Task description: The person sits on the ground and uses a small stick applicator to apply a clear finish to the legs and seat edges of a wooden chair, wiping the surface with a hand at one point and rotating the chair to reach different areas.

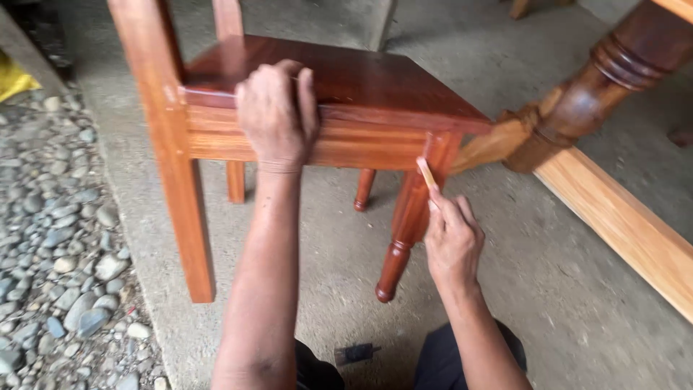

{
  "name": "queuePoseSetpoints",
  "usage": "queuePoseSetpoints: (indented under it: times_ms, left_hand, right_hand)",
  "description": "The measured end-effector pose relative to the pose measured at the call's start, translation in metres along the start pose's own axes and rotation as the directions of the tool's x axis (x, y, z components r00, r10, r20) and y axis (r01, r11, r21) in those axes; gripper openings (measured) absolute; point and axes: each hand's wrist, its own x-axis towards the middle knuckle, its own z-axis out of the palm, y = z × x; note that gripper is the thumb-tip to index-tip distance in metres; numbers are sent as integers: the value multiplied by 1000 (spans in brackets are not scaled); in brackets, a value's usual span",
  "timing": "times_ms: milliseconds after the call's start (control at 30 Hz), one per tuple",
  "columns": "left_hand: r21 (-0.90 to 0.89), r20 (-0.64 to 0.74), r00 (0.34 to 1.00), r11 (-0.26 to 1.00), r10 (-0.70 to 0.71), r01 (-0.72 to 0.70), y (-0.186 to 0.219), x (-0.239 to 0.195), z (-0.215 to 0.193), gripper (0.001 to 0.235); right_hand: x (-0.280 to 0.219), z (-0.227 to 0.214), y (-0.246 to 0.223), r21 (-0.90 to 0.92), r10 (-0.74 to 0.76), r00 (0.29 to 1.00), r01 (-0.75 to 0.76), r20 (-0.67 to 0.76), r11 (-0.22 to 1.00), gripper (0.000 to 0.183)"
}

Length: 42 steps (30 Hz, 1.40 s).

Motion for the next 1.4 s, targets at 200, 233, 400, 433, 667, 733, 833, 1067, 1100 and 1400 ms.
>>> queuePoseSetpoints:
  times_ms: [200, 233, 400, 433, 667, 733, 833, 1067, 1100, 1400]
  left_hand:
    - [63, -93, 995, 997, -27, 33, 3, 2, -2, 17]
    - [24, -76, 996, 999, -39, 41, 2, 2, -2, 17]
    - [25, -86, 995, 999, -45, 48, 5, 4, 1, 18]
    - [8, -81, 995, 999, -51, 52, 4, 5, 1, 17]
    - [-31, -75, 996, 999, -44, 42, 6, 1, -1, 18]
    - [-33, -75, 996, 998, -47, 45, 7, 0, -3, 20]
    - [-38, -58, 996, 997, -63, 61, 9, -2, -9, 22]
    - [-88, -35, 999, 995, -40, 37, 12, -11, -19, 24]
    - [-151, -17, 999, 988, -28, 25, 13, -15, -22, 24]
    - [76, 8, 1000, 997, -28, 27, 17, -28, -46, 21]
  right_hand:
    - [-2, 7, 19, -14, 6, 1000, -6, 4, 1000, 19]
    - [-2, 7, 23, -29, 11, 1000, -11, 10, 1000, 18]
    - [-50, -5, 56, -62, 29, 989, -20, 148, 998, 10]
    - [-63, -5, 71, 85, 60, 981, -76, 186, 993, 14]
    - [-85, 0, 263, 450, 208, 900, -378, 382, 809, 36]
    - [-55, -18, 261, 381, 266, 892, -404, 365, 832, 24]
    - [-33, -35, 193, 332, 331, 924, -378, 190, 864, 23]
    - [-5, -76, 40, 412, 317, 948, -302, 35, 860, 17]
    - [-6, -79, 43, 385, 355, 935, -324, -11, 864, 17]
    - [-6, -91, 49, 293, 390, 919, -358, -56, 886, 13]
